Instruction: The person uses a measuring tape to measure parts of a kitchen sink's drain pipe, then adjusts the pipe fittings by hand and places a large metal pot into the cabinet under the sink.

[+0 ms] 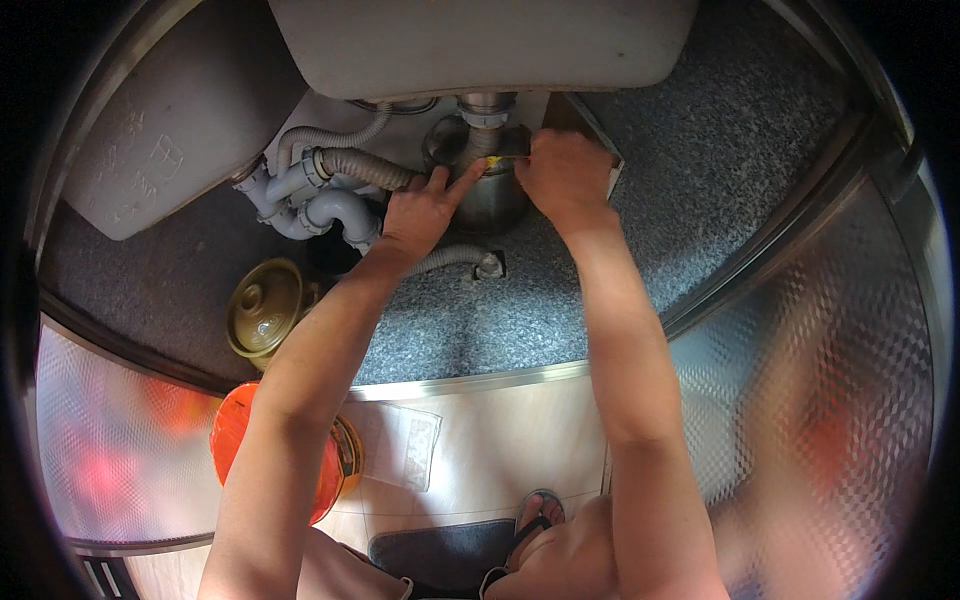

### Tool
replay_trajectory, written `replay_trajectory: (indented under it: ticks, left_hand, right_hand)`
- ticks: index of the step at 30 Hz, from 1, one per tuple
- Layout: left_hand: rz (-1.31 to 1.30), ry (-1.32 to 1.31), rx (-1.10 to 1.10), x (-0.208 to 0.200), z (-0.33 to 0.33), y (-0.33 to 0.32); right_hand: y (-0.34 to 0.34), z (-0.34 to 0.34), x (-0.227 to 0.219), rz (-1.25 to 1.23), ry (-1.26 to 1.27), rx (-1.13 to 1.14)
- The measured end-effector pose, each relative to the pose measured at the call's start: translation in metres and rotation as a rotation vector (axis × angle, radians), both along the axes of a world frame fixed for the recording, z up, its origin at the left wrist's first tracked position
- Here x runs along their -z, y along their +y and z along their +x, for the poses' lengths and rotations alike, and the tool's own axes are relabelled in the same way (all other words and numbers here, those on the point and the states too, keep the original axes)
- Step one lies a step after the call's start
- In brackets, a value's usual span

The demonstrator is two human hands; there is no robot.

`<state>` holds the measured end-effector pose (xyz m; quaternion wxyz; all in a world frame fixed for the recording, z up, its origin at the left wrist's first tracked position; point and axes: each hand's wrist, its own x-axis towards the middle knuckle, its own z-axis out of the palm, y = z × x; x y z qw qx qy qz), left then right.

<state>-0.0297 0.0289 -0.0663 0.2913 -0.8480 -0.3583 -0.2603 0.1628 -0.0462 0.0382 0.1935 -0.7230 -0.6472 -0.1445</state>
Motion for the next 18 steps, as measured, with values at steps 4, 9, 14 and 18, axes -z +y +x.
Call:
replay_trajectory:
  ticks: [4,9,14,18]
  left_hand:
    - [-0.012,0.019,-0.009,0.0,0.0,-0.002]
    - [-0.032,0.034,-0.03,0.0,0.001,-0.001]
    - [-0.022,0.03,-0.028,0.002,0.004,-0.002]
    - [0.036,0.017,-0.009,0.006,0.001,0.001]
  right_hand:
    - [-0.013,0.02,-0.014,-0.017,-0.016,0.045]
    - [-0.031,0.038,-0.046,-0.15,0.082,0.054]
    - [-0.031,0.035,-0.043,0.07,0.036,-0.002]
    - [-0.027,0.015,-0.039,0.24,-0.073,0.038]
